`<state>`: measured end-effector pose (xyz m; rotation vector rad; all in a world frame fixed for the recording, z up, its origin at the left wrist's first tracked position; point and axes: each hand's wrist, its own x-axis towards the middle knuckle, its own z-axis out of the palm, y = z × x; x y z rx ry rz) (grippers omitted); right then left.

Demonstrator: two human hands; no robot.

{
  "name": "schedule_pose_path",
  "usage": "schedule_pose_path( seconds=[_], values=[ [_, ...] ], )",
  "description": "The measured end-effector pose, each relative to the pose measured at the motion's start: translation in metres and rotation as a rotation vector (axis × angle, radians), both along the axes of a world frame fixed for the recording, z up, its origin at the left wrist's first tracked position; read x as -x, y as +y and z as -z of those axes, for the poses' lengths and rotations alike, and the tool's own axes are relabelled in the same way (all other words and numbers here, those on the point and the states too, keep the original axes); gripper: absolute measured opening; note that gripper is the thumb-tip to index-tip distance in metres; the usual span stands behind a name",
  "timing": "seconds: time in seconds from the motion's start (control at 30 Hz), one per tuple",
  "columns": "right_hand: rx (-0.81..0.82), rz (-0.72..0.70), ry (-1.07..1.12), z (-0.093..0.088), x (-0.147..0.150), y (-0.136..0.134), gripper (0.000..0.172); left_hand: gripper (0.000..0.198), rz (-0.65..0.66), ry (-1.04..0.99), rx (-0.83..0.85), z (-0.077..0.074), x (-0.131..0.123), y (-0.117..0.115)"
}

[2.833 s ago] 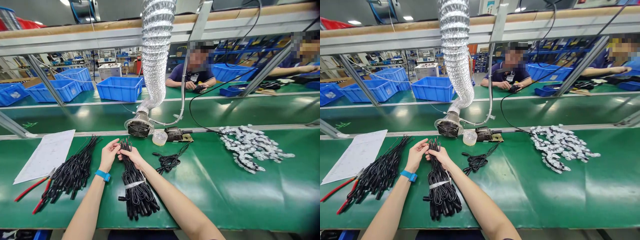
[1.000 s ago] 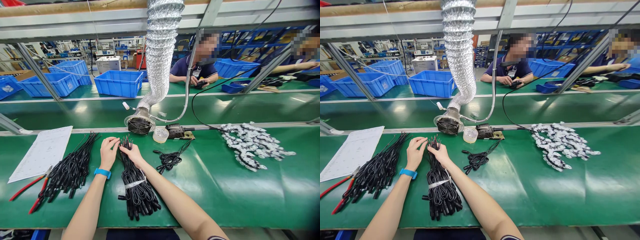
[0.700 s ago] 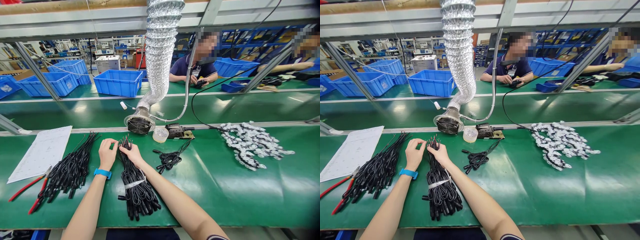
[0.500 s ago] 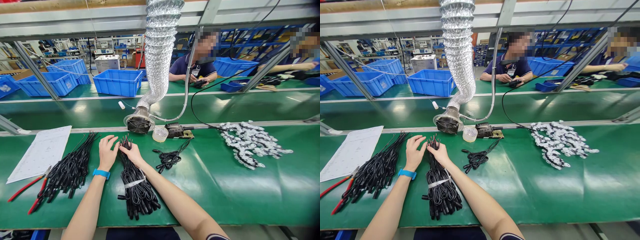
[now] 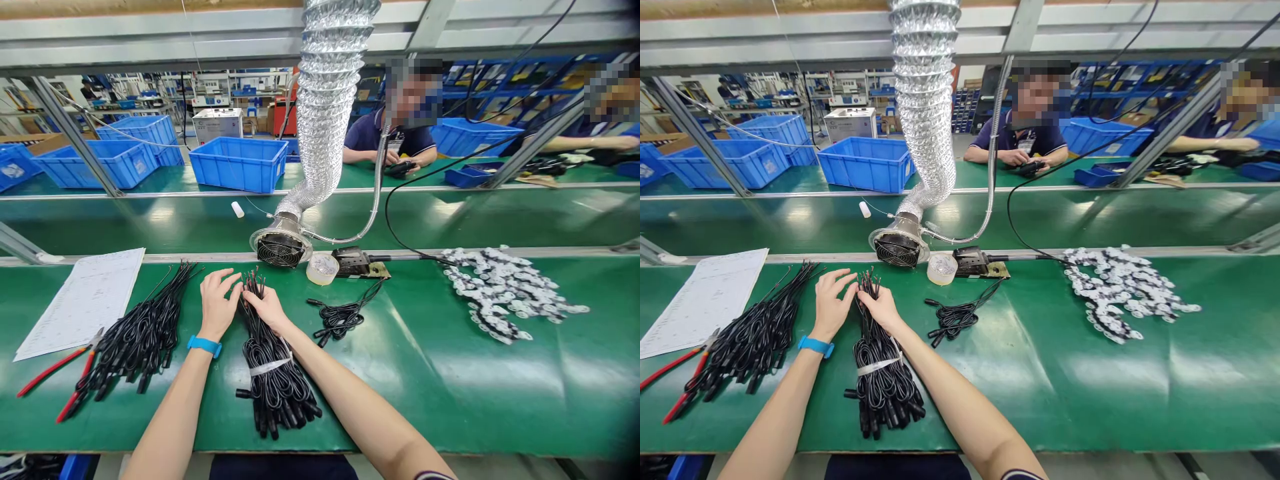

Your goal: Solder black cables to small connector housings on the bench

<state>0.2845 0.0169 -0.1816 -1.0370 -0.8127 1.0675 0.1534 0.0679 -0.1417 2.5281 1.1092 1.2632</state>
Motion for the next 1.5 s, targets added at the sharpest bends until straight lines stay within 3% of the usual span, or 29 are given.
schedule_pose_path(
  seconds=[0.23, 0.4, 0.53, 0.7, 0.9, 1.13, 1.3, 1.5],
  values=[
    [0.0, -0.018, 0.02, 0.001, 0.001, -0.001, 0.037, 0.007, -0.045, -0.19, 0.008, 0.005, -0.001, 0.0],
    [0.006, -0.022, 0.08, 0.0, 0.0, -0.002, 0.035, 0.009, -0.185, -0.098, -0.012, 0.007, 0.002, -0.001],
    [0.016, -0.034, 0.136, -0.003, 0.0, -0.004, 0.035, 0.026, -0.019, -0.026, -0.018, 0.001, 0.001, -0.003],
    [0.042, -0.06, 0.237, -0.006, -0.003, -0.006, 0.039, 0.014, 0.137, -0.098, 0.135, -0.002, 0.001, -0.002],
    [0.077, -0.076, 0.336, -0.004, -0.004, -0.005, 0.044, 0.013, 0.07, -0.252, 0.319, 0.002, 0.002, 0.002],
    [0.092, -0.075, 0.404, -0.004, -0.004, -0.004, 0.042, 0.007, -0.044, -0.174, 0.192, -0.001, 0.005, 0.0],
    [0.077, -0.075, 0.391, -0.006, -0.003, -0.005, 0.039, 0.014, 0.069, -0.047, 0.006, -0.005, 0.0, -0.008],
    [0.077, -0.067, 0.363, -0.006, -0.003, -0.005, 0.043, 0.009, 0.081, -0.069, -0.065, 0.001, -0.005, -0.013]
  ],
)
